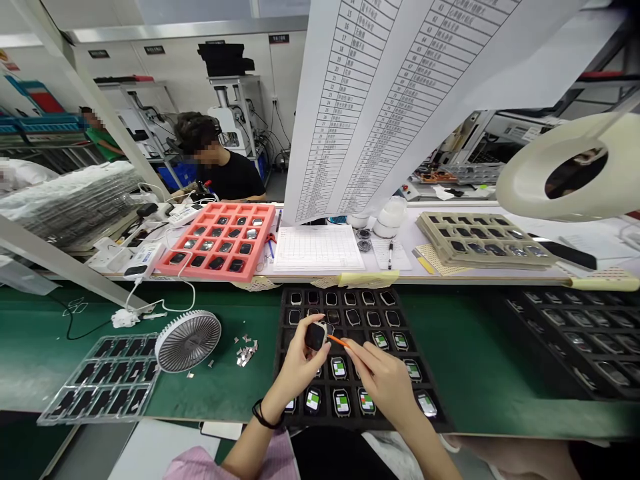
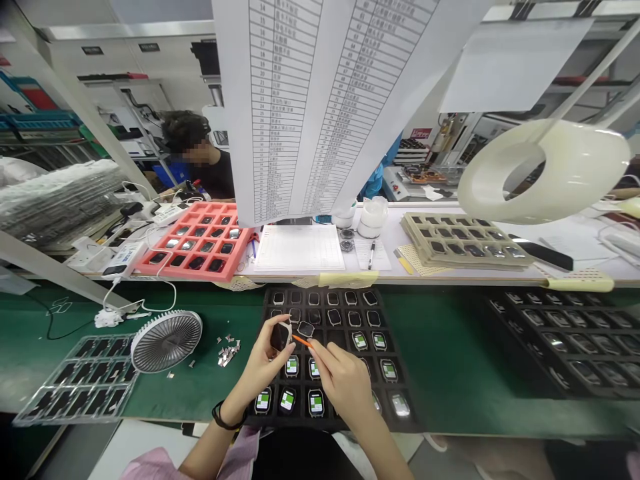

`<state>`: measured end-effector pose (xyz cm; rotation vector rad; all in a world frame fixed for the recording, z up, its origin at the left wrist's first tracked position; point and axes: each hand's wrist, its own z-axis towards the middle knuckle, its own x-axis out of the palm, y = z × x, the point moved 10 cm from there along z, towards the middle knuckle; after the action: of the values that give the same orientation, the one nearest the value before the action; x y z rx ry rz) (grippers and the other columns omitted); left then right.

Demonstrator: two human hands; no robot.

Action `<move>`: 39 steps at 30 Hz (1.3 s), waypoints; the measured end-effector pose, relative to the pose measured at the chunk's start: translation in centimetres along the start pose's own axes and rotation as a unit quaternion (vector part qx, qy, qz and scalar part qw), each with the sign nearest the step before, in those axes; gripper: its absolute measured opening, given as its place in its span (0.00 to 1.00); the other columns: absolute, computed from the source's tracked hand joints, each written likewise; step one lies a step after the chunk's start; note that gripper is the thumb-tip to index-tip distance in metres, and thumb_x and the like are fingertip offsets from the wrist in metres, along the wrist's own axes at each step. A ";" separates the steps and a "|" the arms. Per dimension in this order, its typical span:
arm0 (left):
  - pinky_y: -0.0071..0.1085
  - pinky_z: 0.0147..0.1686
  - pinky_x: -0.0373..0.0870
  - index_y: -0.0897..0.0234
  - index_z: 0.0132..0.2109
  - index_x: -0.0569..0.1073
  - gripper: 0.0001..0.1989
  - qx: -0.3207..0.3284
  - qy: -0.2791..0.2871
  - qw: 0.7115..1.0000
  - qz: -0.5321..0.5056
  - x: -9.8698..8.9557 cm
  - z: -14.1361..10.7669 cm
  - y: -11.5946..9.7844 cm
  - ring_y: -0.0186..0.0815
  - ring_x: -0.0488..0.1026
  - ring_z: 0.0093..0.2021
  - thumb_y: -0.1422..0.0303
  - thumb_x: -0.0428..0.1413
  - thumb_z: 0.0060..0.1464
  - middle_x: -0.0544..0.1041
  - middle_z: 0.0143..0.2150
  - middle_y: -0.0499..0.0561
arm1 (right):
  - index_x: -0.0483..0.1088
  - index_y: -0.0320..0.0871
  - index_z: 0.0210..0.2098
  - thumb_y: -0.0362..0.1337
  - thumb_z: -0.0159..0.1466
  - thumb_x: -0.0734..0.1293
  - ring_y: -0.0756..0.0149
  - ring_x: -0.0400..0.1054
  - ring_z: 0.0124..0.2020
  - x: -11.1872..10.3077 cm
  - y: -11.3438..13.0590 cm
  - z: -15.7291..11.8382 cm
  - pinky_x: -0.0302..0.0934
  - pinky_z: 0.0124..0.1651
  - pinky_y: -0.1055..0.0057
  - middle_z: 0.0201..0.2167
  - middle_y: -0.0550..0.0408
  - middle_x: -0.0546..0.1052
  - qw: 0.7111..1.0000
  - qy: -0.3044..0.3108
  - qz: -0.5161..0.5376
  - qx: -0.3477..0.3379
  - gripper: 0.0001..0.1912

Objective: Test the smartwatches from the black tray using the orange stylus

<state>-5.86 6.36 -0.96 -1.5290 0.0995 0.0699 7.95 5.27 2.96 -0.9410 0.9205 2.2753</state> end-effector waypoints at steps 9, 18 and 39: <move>0.24 0.27 0.61 0.60 0.58 0.60 0.21 0.015 -0.011 1.000 0.003 0.0 -0.1 -0.1 0.30 0.62 0.30 0.65 0.53 0.58 0.67 0.40 0.50 | 0.76 0.38 0.44 0.36 0.71 0.56 0.72 0.66 0.20 -1.1 0.4 0.2 0.55 0.25 0.76 0.21 0.56 0.72 1.000 -0.021 0.010 -0.007 0.17; 0.25 0.27 0.62 0.58 0.58 0.60 0.20 0.017 -0.012 1.000 0.017 -0.1 -0.2 -0.1 0.31 0.64 0.31 0.66 0.52 0.59 0.67 0.41 0.50 | 0.76 0.38 0.44 0.36 0.71 0.57 0.72 0.64 0.19 -0.7 0.5 0.0 0.54 0.23 0.75 0.20 0.57 0.70 1.000 -0.020 0.008 -0.012 0.16; 0.26 0.29 0.66 0.59 0.59 0.59 0.22 0.011 0.003 0.999 0.048 -0.5 0.0 2.1 0.31 0.66 0.31 0.64 0.52 0.60 0.69 0.40 0.50 | 0.76 0.39 0.43 0.36 0.71 0.54 0.70 0.69 0.20 1.4 0.5 -0.3 0.56 0.23 0.75 0.21 0.55 0.73 0.999 0.001 -0.014 -0.031 0.19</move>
<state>-6.61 6.45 -3.03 -1.5028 0.1769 0.1403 6.87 5.03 1.93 -0.9758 0.8360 2.2912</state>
